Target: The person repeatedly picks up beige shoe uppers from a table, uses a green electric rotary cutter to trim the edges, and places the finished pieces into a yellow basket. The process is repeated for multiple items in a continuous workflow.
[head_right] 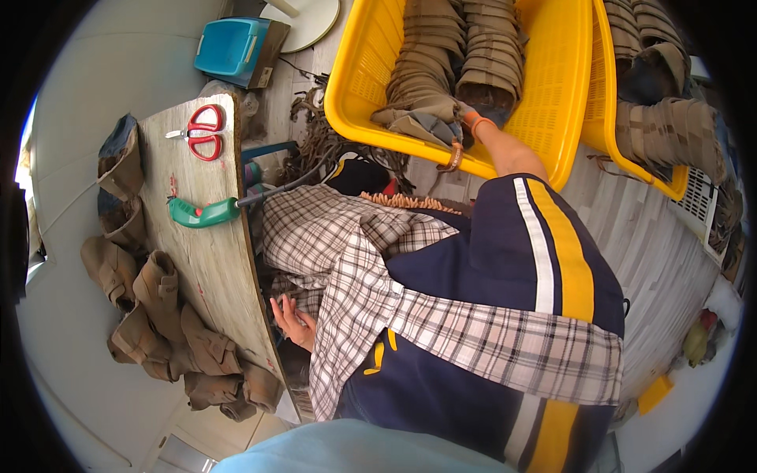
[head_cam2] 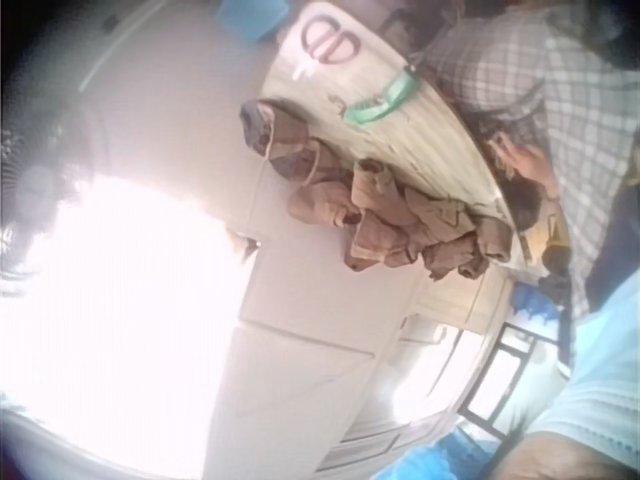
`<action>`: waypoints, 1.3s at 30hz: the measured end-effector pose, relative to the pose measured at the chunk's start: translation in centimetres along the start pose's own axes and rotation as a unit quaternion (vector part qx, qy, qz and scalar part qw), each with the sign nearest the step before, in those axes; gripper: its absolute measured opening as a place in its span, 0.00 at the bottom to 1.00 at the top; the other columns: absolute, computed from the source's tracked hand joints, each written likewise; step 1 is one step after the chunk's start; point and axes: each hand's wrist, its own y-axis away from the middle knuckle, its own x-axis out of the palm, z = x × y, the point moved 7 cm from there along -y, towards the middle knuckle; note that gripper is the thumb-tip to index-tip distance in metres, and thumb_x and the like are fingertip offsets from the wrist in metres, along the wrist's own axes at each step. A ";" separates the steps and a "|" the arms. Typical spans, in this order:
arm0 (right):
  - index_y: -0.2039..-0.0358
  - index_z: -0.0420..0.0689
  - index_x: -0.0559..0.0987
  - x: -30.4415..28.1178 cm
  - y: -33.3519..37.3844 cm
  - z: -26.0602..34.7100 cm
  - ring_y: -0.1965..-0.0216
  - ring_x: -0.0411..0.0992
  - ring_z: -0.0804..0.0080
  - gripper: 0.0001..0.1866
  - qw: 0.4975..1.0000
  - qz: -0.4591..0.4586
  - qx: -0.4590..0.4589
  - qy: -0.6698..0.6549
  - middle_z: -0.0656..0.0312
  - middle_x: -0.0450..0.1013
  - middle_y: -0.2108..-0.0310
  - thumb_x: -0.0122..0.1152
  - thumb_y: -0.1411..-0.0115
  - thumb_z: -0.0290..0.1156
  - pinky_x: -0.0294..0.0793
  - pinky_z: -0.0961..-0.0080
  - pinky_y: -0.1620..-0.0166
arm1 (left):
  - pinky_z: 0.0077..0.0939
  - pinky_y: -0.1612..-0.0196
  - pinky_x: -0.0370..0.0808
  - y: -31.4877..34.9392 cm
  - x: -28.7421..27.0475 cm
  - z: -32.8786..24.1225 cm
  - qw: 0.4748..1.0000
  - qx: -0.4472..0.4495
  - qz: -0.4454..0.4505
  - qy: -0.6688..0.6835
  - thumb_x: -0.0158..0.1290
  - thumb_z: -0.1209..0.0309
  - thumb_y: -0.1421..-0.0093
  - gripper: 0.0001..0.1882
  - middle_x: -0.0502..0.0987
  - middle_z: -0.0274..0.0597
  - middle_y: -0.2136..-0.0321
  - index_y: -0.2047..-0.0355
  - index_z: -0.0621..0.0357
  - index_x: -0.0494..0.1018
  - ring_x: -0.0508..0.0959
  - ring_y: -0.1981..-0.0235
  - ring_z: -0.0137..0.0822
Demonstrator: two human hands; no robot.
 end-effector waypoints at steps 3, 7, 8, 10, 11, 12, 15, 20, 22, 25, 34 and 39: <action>0.46 0.43 0.70 -1.0 -0.6 0.4 0.55 0.71 0.73 0.20 1.000 0.001 0.008 0.005 0.64 0.73 0.53 0.51 0.36 0.38 0.70 0.74 0.50 | 0.29 0.56 0.79 -0.2 1.8 -0.9 1.000 -0.016 0.021 0.008 0.37 0.89 0.42 0.24 0.59 0.58 0.40 0.45 0.66 0.67 0.74 0.50 0.47; 0.46 0.43 0.71 -0.9 -0.4 1.5 0.55 0.71 0.74 0.20 1.000 0.016 0.006 0.016 0.64 0.73 0.54 0.52 0.36 0.37 0.70 0.74 0.50 | 0.28 0.56 0.79 1.5 1.7 -0.7 0.999 -0.033 0.029 0.000 0.38 0.89 0.42 0.24 0.60 0.58 0.40 0.45 0.66 0.67 0.75 0.50 0.45; 0.47 0.43 0.71 0.9 0.4 0.6 0.55 0.71 0.74 0.19 1.000 0.018 0.002 0.007 0.64 0.73 0.54 0.52 0.37 0.36 0.70 0.74 0.50 | 0.28 0.56 0.79 2.1 0.3 0.7 0.999 -0.025 0.034 0.000 0.38 0.89 0.42 0.24 0.60 0.58 0.40 0.45 0.65 0.67 0.75 0.51 0.45; 0.47 0.43 0.71 0.2 1.0 0.4 0.55 0.71 0.74 0.19 1.000 0.002 -0.008 -0.007 0.64 0.73 0.54 0.52 0.37 0.36 0.70 0.75 0.51 | 0.28 0.57 0.79 0.5 1.0 0.6 1.000 0.010 0.023 0.005 0.39 0.89 0.42 0.24 0.61 0.58 0.41 0.46 0.66 0.68 0.76 0.52 0.44; 0.47 0.43 0.71 -0.2 1.3 0.4 0.55 0.71 0.74 0.19 1.000 -0.005 -0.010 -0.015 0.64 0.74 0.54 0.52 0.37 0.35 0.70 0.75 0.51 | 0.28 0.58 0.79 -0.4 1.4 0.4 0.999 0.028 0.018 0.007 0.39 0.89 0.43 0.24 0.62 0.58 0.41 0.46 0.66 0.68 0.77 0.53 0.44; 0.47 0.43 0.71 -0.5 1.4 0.8 0.55 0.71 0.75 0.19 1.000 -0.004 -0.013 -0.014 0.64 0.74 0.54 0.52 0.37 0.35 0.70 0.75 0.51 | 0.27 0.58 0.79 -0.5 1.4 0.3 1.000 0.027 0.009 0.006 0.40 0.89 0.43 0.23 0.62 0.57 0.41 0.47 0.66 0.69 0.77 0.54 0.43; 0.48 0.43 0.72 -1.4 1.6 1.6 0.55 0.71 0.75 0.18 0.999 0.010 -0.026 -0.028 0.64 0.74 0.54 0.53 0.37 0.34 0.70 0.75 0.51 | 0.27 0.59 0.79 -0.7 0.7 -0.2 1.000 0.015 -0.016 -0.001 0.40 0.89 0.43 0.23 0.64 0.57 0.42 0.48 0.66 0.69 0.78 0.56 0.42; 0.48 0.43 0.73 -3.1 4.6 3.3 0.55 0.71 0.75 0.17 0.995 0.035 -0.042 -0.079 0.64 0.74 0.55 0.54 0.37 0.33 0.70 0.76 0.51 | 0.27 0.59 0.78 -0.5 -0.2 -0.4 0.999 -0.007 -0.036 0.012 0.40 0.90 0.43 0.22 0.65 0.56 0.43 0.48 0.66 0.70 0.78 0.56 0.42; 0.49 0.43 0.73 -3.5 6.1 4.4 0.55 0.71 0.76 0.17 0.992 0.052 -0.056 -0.097 0.64 0.74 0.55 0.54 0.38 0.32 0.70 0.76 0.51 | 0.28 0.57 0.78 -0.7 -0.3 -0.3 0.999 -0.018 -0.034 0.022 0.40 0.89 0.42 0.22 0.64 0.55 0.42 0.48 0.66 0.69 0.77 0.55 0.43; 0.49 0.42 0.73 -3.9 8.9 7.1 0.55 0.71 0.76 0.17 0.987 0.085 -0.084 -0.104 0.64 0.74 0.56 0.54 0.38 0.31 0.70 0.76 0.52 | 0.28 0.55 0.78 -1.2 0.1 -0.3 0.998 -0.038 -0.036 0.039 0.41 0.88 0.40 0.21 0.62 0.55 0.41 0.47 0.66 0.68 0.76 0.53 0.43; 0.50 0.42 0.74 1.5 16.5 23.0 0.56 0.71 0.77 0.15 0.947 0.246 -0.207 0.019 0.64 0.75 0.57 0.56 0.39 0.28 0.70 0.77 0.52 | 0.25 0.55 0.77 -7.9 -1.4 -3.4 0.977 -0.015 -0.104 0.188 0.43 0.86 0.38 0.16 0.68 0.53 0.45 0.51 0.68 0.71 0.79 0.57 0.40; 0.54 0.42 0.76 14.2 19.9 36.5 0.59 0.71 0.79 0.13 0.839 0.306 -0.379 0.242 0.66 0.76 0.60 0.57 0.39 0.28 0.71 0.79 0.54 | 0.29 0.42 0.65 -14.8 -3.6 -0.7 0.874 -0.089 -0.183 0.441 0.46 0.77 0.36 0.18 0.69 0.48 0.46 0.45 0.69 0.66 0.69 0.45 0.36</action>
